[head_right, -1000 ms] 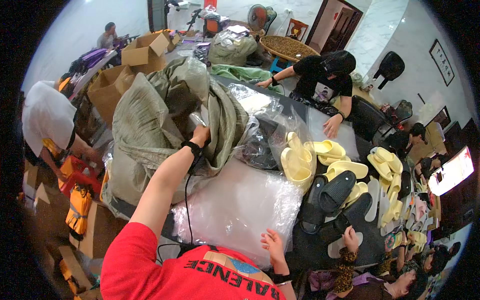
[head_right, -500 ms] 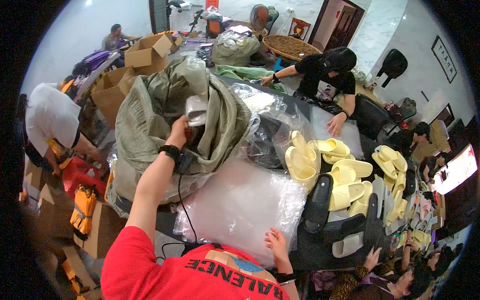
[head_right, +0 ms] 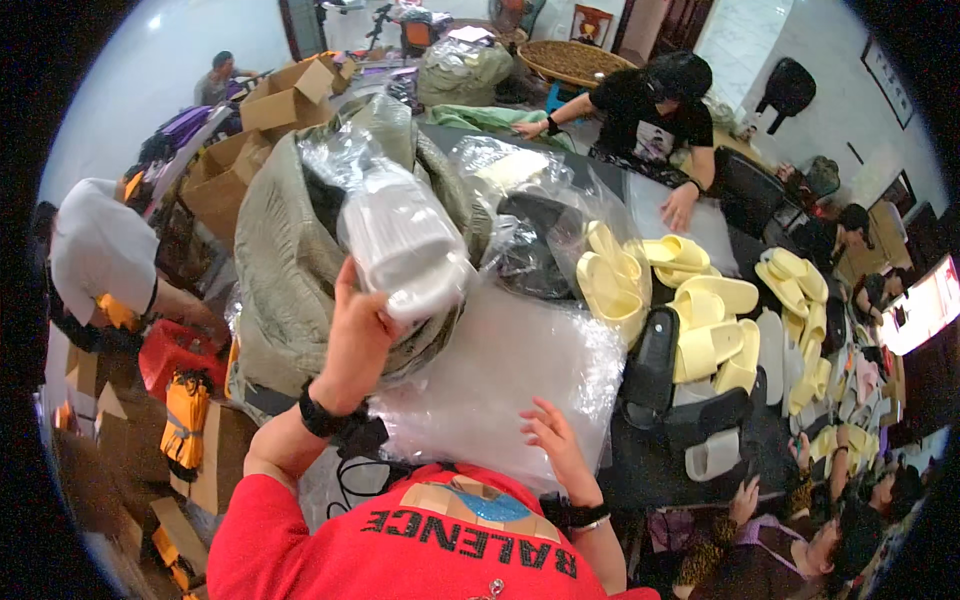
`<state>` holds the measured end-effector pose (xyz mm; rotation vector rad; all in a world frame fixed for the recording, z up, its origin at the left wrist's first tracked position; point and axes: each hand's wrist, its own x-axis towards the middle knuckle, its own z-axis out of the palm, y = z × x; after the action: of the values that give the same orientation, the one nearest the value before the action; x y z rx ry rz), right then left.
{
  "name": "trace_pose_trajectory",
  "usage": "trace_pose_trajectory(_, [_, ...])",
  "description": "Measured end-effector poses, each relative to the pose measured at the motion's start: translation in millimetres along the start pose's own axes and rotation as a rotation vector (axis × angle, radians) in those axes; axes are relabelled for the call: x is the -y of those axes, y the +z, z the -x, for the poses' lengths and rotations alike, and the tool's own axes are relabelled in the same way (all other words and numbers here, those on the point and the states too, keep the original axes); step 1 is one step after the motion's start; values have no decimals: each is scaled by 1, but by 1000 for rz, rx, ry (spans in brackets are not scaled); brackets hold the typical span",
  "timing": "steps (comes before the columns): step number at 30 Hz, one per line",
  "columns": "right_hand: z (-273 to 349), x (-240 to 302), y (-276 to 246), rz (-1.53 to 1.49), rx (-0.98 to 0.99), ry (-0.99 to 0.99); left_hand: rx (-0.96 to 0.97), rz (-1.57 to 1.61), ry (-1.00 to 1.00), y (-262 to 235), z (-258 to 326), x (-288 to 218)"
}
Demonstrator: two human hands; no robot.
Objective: Sorting and organizing various colors of slippers into bags.
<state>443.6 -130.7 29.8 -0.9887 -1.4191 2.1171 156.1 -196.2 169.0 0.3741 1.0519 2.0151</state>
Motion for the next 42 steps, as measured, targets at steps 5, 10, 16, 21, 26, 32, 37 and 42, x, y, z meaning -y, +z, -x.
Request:
trace_pose_trajectory(5, [-21, 11, 21, -560, 243, -41, 325, -501, 37, 1, 34, 49])
trace_pose_trajectory(10, [-54, -32, -18, -726, -35, 159, 605, -1017, 333, -9, -6, 56])
trace_pose_trajectory(16, [-62, -36, -35, -885, -106, 190, 689, -1381, 670, 0, -91, 66])
trace_pose_trajectory(21, [-86, -58, -51, -942, -188, 163, 799, -1696, 721, 16, -104, 105])
trace_pose_trajectory(26, [-88, -56, -55, -850, -266, 34, 815, -1915, 567, 25, -98, 99])
trace_pose_trajectory(32, [-43, -8, -71, -653, -372, -254, 870, -1405, 700, 34, -50, 96])
trace_pose_trajectory(37, [2, 33, -83, -589, -422, -360, 990, -1132, 471, 57, 16, 84])
trace_pose_trajectory(42, [26, 8, -101, -471, -587, -212, 834, -889, 525, 45, 12, 84])
